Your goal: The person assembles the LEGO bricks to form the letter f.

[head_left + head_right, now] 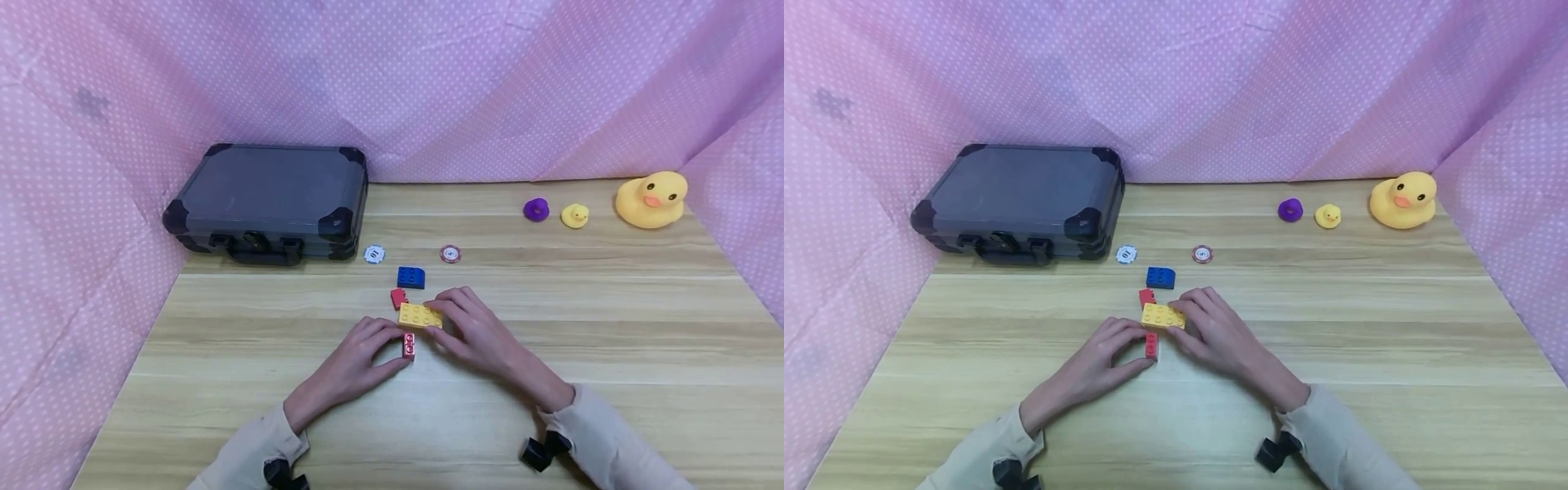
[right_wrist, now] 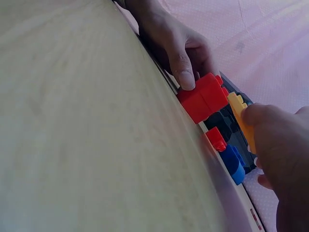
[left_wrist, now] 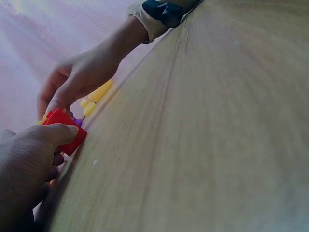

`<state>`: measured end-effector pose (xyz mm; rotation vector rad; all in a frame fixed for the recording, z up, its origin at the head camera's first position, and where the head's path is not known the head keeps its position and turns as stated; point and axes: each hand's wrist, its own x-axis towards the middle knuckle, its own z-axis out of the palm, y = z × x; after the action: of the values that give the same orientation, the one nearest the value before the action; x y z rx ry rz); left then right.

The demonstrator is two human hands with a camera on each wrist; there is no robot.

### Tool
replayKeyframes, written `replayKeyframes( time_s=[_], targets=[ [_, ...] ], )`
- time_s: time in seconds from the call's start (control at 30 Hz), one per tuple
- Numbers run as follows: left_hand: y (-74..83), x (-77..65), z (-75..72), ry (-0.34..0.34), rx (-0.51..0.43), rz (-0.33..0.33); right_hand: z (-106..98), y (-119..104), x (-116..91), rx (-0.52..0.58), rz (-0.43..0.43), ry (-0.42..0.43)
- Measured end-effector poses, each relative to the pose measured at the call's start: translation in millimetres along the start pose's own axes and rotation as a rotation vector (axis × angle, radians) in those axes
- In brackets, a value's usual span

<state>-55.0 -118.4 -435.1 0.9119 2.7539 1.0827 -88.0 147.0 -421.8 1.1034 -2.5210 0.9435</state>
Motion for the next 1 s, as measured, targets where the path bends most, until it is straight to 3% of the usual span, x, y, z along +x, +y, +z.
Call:
replayKeyframes(
  time_s=[0.43,1.0],
  targets=[
    [1.7,-0.1,0.2,-0.002,0.030,-0.013,2.5,-9.9,-4.6,0.061,-0.115,0.014],
    [-1.1,2.7,0.2,0.009,0.038,0.015,4.7,-11.8,-7.5,0.103,-0.125,-0.011]
  ],
)
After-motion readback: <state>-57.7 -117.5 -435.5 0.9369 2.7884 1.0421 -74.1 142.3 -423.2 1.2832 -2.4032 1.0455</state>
